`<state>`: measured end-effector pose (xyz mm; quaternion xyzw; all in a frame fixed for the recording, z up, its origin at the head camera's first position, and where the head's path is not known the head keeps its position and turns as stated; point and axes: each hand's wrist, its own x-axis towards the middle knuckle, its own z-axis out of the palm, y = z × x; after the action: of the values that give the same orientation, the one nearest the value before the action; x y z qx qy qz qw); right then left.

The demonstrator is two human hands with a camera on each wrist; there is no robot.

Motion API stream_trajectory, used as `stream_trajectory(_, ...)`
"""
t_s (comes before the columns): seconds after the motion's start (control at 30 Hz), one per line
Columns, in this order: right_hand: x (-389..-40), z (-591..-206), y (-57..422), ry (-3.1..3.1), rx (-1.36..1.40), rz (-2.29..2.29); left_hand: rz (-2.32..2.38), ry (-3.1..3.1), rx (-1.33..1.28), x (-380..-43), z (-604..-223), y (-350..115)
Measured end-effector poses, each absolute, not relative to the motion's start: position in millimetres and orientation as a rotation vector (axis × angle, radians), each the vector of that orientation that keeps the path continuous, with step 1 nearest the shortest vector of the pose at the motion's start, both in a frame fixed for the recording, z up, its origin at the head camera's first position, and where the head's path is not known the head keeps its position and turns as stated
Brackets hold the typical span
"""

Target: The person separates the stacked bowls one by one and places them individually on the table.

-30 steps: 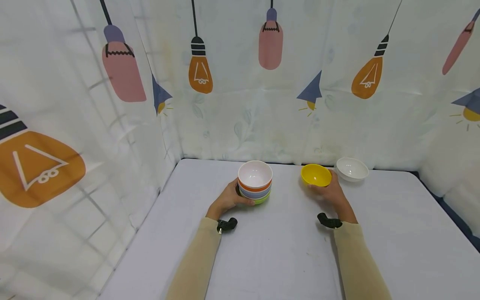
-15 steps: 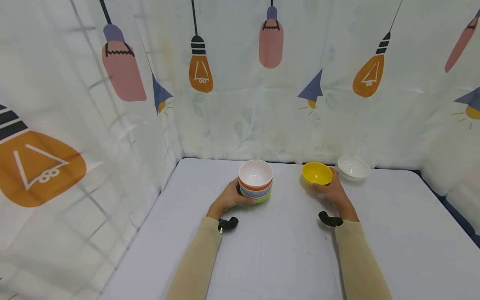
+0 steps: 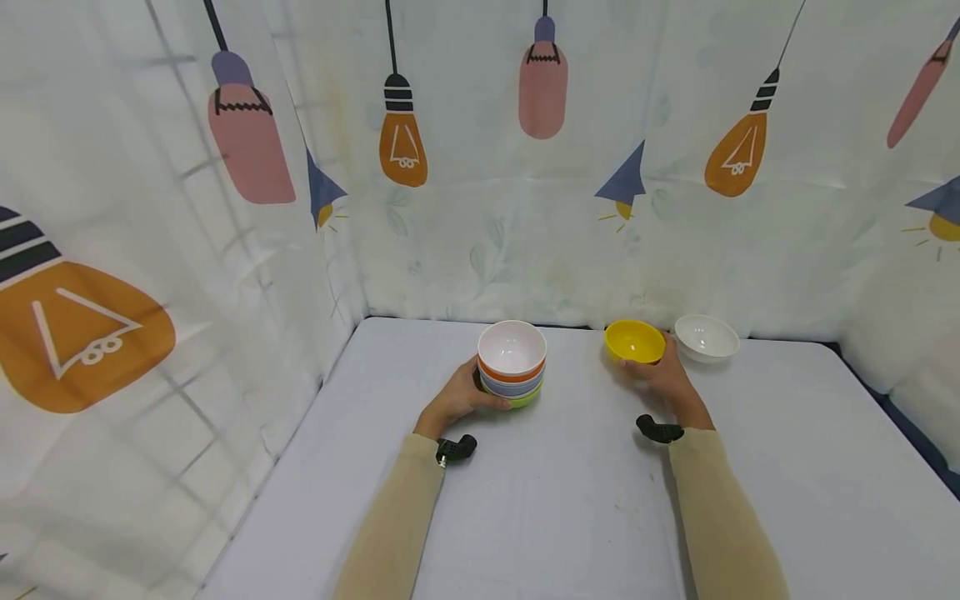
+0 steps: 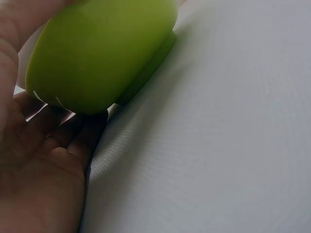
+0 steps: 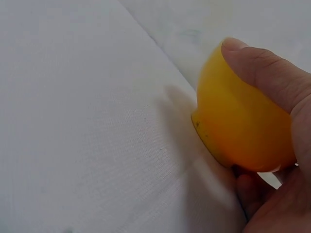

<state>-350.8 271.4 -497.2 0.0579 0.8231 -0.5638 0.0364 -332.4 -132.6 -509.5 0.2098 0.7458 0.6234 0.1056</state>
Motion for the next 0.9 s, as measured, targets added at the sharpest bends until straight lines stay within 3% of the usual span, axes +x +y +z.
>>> stream_trajectory(0.9,-370.5,-498.7,273.5,2.512,0.214,-1.85,1.832,2.208,0.611,-333.3,-510.2,-132.6)
